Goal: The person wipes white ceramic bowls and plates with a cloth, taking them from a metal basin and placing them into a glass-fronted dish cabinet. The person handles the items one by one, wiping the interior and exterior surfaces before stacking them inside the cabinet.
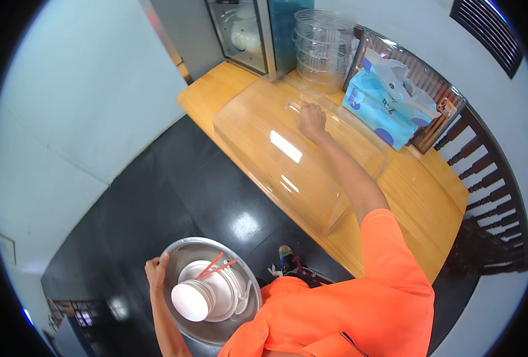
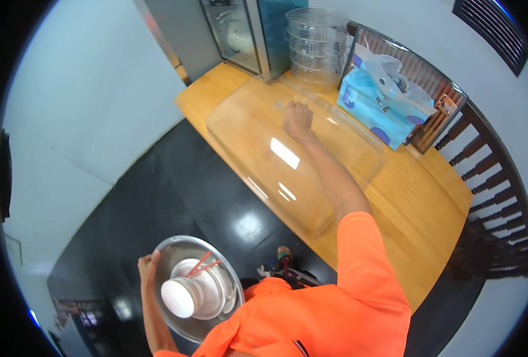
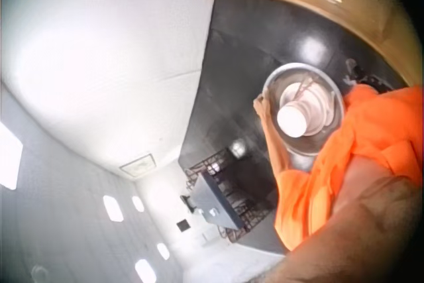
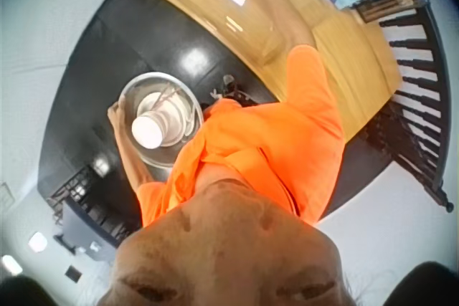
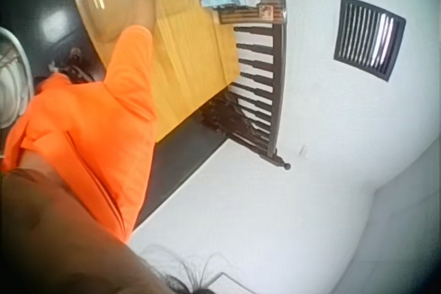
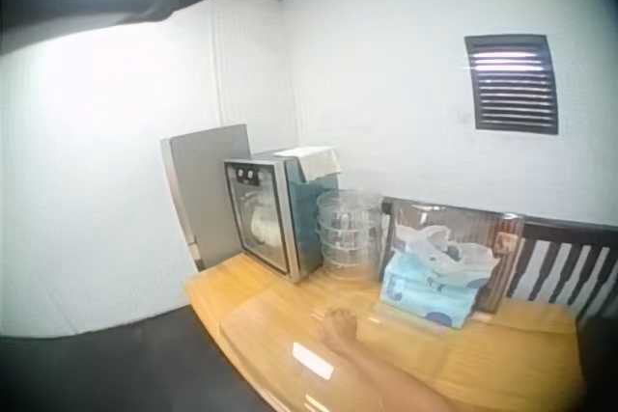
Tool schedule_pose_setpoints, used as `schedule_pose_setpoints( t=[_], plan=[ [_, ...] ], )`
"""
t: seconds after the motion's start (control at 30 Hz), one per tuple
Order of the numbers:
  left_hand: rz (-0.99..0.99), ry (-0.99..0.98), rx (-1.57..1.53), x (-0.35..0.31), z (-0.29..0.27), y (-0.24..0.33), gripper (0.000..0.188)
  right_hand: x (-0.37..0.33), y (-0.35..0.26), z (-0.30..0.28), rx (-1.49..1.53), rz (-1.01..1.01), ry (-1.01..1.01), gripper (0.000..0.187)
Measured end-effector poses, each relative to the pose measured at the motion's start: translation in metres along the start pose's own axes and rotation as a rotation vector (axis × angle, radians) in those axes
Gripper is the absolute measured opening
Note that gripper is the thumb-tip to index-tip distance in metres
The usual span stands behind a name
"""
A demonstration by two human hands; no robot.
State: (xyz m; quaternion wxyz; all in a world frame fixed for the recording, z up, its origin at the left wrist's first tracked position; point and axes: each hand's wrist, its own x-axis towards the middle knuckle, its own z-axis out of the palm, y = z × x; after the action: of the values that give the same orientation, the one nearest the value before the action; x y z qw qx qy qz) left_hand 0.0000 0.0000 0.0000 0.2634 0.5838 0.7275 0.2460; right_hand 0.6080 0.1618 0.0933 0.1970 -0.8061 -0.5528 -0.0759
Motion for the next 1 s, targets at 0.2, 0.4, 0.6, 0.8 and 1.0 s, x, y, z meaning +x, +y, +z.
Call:
schedule_pose_setpoints(
  t=[0.2,0.4,0.6,0.8,1.0],
  plan=[
    [0.118,-0.088,-0.134,0.071,0.015,0.012,0.057,-0.004,-0.012,-0.014,0.052,-0.038,0.106,0.032],
    [0.23,-0.227,-0.198,0.126,0.04,0.027,0.054,-0.087,-0.01,-0.076,-0.04,0.031,0.192,0.039],
    [0.337,-0.241,-0.182,0.202,0.07,0.016,0.056,-0.188,0.047,-0.159,-0.075,0.124,0.233,0.046],
    [0.444,-0.277,0.062,0.169,0.06,0.079,0.059,-0.369,0.104,-0.245,-0.052,0.35,0.372,0.035],
    [0.505,-0.326,0.055,0.157,0.048,0.113,0.063,-0.501,0.135,-0.301,0.012,0.618,0.582,0.04]
  ],
)
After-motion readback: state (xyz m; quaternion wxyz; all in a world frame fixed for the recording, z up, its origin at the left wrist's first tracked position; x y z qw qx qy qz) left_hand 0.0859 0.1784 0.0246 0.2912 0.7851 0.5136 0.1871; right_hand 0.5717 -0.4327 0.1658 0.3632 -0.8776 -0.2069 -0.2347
